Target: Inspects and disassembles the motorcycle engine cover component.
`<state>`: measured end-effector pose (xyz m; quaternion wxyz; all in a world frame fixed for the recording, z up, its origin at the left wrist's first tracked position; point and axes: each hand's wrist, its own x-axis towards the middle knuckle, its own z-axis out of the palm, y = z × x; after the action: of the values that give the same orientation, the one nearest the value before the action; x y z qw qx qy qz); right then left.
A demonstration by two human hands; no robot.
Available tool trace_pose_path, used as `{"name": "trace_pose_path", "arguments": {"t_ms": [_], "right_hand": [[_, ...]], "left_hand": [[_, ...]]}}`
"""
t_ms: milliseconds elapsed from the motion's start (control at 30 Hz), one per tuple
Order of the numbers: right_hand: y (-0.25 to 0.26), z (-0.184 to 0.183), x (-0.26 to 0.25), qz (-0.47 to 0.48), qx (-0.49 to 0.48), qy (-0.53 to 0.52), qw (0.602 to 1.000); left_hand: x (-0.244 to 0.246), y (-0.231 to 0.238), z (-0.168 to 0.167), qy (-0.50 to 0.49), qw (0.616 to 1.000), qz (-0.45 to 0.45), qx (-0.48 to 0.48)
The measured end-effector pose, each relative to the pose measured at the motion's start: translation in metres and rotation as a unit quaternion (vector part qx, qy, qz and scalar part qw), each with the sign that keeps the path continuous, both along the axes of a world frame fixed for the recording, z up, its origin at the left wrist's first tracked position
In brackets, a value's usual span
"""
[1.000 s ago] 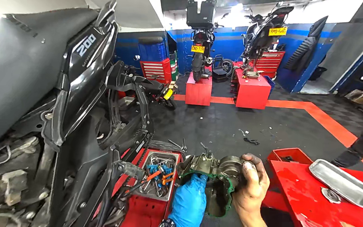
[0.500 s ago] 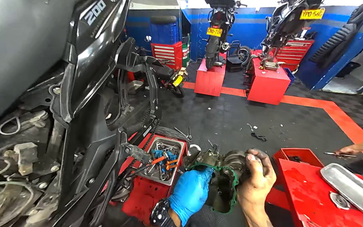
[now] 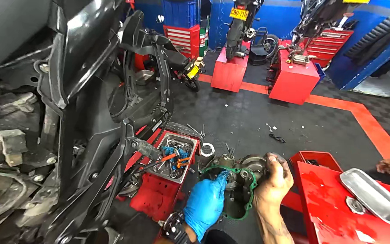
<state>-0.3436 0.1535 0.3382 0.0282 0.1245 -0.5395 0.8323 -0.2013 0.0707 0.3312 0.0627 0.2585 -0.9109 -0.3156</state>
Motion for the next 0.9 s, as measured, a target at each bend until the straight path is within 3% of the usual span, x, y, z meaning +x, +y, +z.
{"name": "trace_pose_path", "arguments": {"t_ms": [133,267,467,767,900], "right_hand": [[0.009,0.001,-0.001,0.021,0.019,0.008,1.000],[0.017,0.008,-0.003,0.025,0.001,0.014,1.000],[0.012,0.010,0.000,0.014,-0.004,0.002,1.000],[-0.005,0.006,0.015,0.045,-0.010,0.017,0.999],[-0.008,0.006,0.019,0.060,0.001,0.038,0.997]], "left_hand": [[0.001,0.010,0.006,-0.071,0.982,-0.008,-0.174],[0.003,0.016,-0.004,0.002,0.959,-0.001,-0.283],[-0.006,0.010,0.015,-0.107,0.986,-0.020,-0.123],[0.001,0.004,0.025,-0.145,0.989,-0.018,-0.032],[0.005,-0.003,0.028,-0.166,0.983,-0.013,-0.080]]}}
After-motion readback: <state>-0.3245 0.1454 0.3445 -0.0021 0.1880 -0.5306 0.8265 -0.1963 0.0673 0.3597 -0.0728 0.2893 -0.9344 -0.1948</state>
